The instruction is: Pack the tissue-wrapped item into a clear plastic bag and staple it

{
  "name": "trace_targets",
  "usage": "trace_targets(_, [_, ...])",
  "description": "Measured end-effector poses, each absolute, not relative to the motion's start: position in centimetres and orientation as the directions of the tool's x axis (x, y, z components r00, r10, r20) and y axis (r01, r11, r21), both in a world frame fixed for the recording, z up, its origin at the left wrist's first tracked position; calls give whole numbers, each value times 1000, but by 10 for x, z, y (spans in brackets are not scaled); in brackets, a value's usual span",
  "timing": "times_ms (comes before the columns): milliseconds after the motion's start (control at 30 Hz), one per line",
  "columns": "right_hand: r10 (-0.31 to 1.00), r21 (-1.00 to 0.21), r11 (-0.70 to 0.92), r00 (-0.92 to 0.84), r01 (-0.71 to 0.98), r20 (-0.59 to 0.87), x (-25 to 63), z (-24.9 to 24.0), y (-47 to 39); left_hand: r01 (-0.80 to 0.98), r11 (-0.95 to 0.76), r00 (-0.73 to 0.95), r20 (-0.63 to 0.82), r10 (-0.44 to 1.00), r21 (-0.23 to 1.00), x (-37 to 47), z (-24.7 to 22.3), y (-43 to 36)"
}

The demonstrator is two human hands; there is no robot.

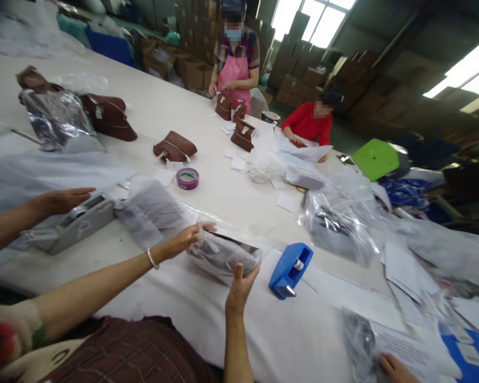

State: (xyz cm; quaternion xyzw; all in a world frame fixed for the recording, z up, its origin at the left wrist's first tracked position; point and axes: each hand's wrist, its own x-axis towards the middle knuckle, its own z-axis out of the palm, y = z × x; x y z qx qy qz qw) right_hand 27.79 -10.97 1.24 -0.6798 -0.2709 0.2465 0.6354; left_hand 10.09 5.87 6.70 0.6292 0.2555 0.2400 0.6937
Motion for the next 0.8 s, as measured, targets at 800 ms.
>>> trace_targets(800, [586,-990,141,805,15,96,375,110,-108,-248,11,267,57,962,969,112,107,82])
